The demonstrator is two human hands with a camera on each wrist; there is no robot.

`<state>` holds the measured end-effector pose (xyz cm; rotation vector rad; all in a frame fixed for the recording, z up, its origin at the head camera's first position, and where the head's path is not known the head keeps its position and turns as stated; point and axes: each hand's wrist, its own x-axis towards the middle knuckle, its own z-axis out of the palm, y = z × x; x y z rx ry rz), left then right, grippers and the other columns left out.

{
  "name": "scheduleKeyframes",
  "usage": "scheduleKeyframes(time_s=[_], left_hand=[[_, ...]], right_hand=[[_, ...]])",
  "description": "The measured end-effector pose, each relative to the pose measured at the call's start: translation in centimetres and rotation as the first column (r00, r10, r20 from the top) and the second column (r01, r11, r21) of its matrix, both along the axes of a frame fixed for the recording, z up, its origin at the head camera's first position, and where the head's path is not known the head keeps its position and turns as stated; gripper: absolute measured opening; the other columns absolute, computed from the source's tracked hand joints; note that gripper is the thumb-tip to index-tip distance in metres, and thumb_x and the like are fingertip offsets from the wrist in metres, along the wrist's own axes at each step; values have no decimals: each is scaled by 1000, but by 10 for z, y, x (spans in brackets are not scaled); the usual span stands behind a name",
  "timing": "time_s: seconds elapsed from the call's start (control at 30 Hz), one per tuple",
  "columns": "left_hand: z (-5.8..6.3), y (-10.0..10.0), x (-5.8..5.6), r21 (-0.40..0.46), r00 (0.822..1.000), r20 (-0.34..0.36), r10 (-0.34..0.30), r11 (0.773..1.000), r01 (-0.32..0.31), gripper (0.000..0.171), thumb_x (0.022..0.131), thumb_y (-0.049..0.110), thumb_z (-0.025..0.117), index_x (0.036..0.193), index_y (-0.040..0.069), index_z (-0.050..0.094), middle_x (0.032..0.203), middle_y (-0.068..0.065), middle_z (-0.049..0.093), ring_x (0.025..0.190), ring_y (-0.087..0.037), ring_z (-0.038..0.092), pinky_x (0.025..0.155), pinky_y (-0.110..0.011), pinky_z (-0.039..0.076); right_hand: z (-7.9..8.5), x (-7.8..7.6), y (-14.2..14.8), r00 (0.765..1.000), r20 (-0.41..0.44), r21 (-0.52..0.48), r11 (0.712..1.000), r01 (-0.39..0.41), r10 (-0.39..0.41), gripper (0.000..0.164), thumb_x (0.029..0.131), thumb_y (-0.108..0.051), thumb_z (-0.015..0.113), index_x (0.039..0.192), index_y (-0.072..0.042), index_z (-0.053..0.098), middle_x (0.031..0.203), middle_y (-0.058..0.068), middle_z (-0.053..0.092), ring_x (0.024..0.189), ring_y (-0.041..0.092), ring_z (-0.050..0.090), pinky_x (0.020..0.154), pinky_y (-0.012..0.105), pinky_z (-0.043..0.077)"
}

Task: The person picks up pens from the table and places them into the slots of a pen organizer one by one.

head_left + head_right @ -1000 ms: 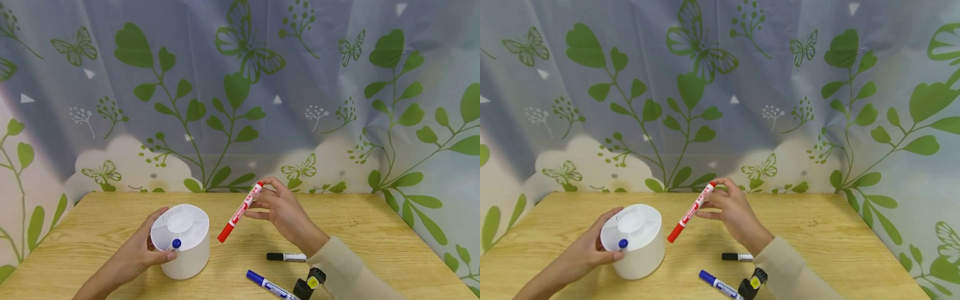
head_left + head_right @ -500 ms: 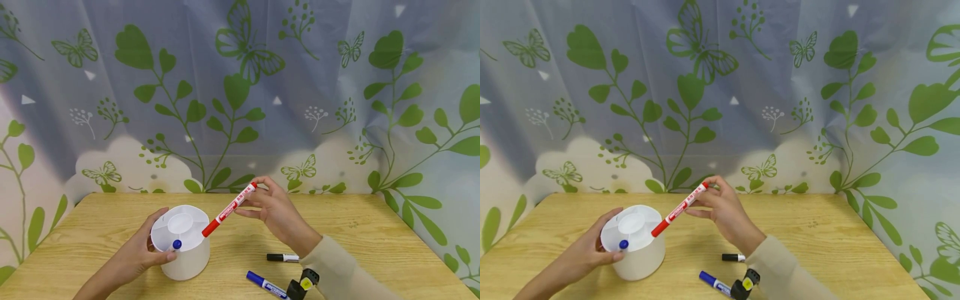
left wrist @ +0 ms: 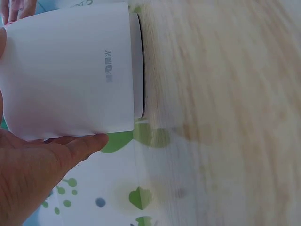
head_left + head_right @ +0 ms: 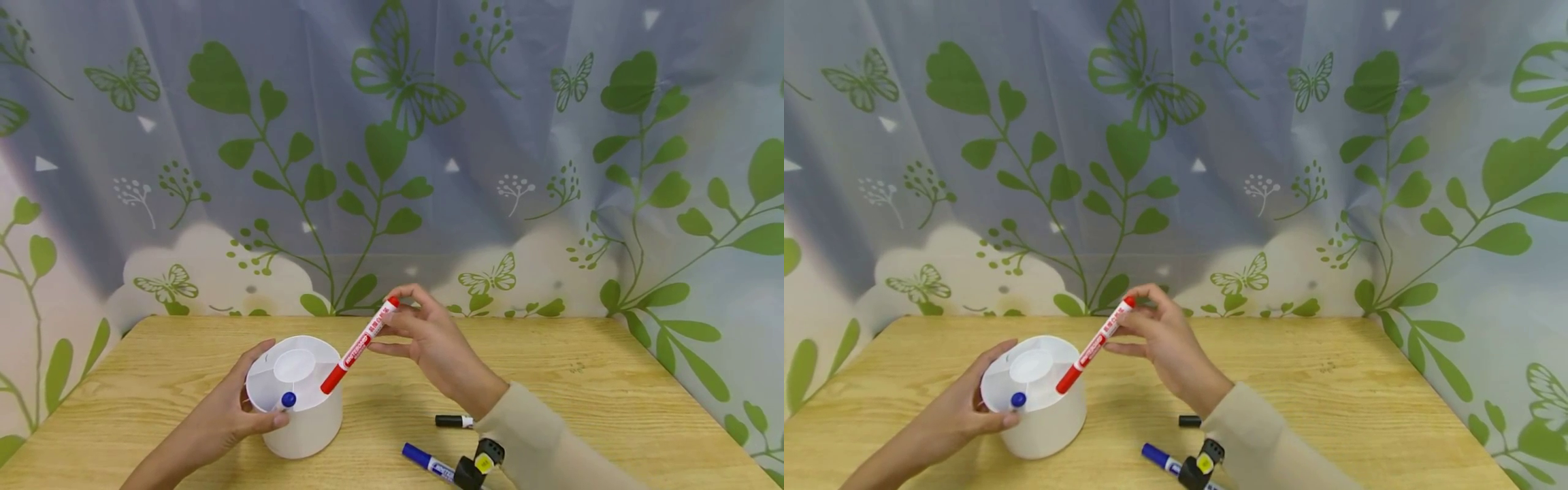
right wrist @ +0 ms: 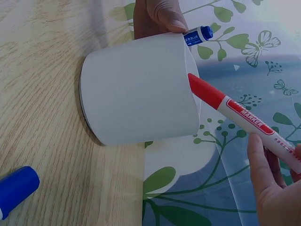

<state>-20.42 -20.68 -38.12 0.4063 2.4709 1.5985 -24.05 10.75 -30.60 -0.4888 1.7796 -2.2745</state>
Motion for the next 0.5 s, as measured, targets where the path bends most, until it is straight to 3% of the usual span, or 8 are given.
scheduleKeyframes(time_s=[0.2, 0.5], left_hand=[[0, -1, 0, 9, 1000, -16, -7, 1000, 7, 109, 89, 20, 85, 166, 9, 10, 157, -26, 40, 133, -38, 57, 95, -29, 55], [-1, -4, -1, 28, 999, -50, -18, 999, 19, 107, 88, 16, 86, 166, 6, 13, 158, -27, 37, 134, -42, 55, 91, -22, 54]], right_hand=[[2, 0, -9, 1000, -6, 26, 1000, -7, 7, 22, 104, 0, 56, 123, -10, 57, 108, 6, 64, 103, 21, 68, 96, 51, 60], [0, 1, -19, 999, -14, 66, 997, -28, 29, 27, 103, -1, 59, 130, -2, 55, 111, 8, 64, 107, 22, 72, 96, 51, 60]])
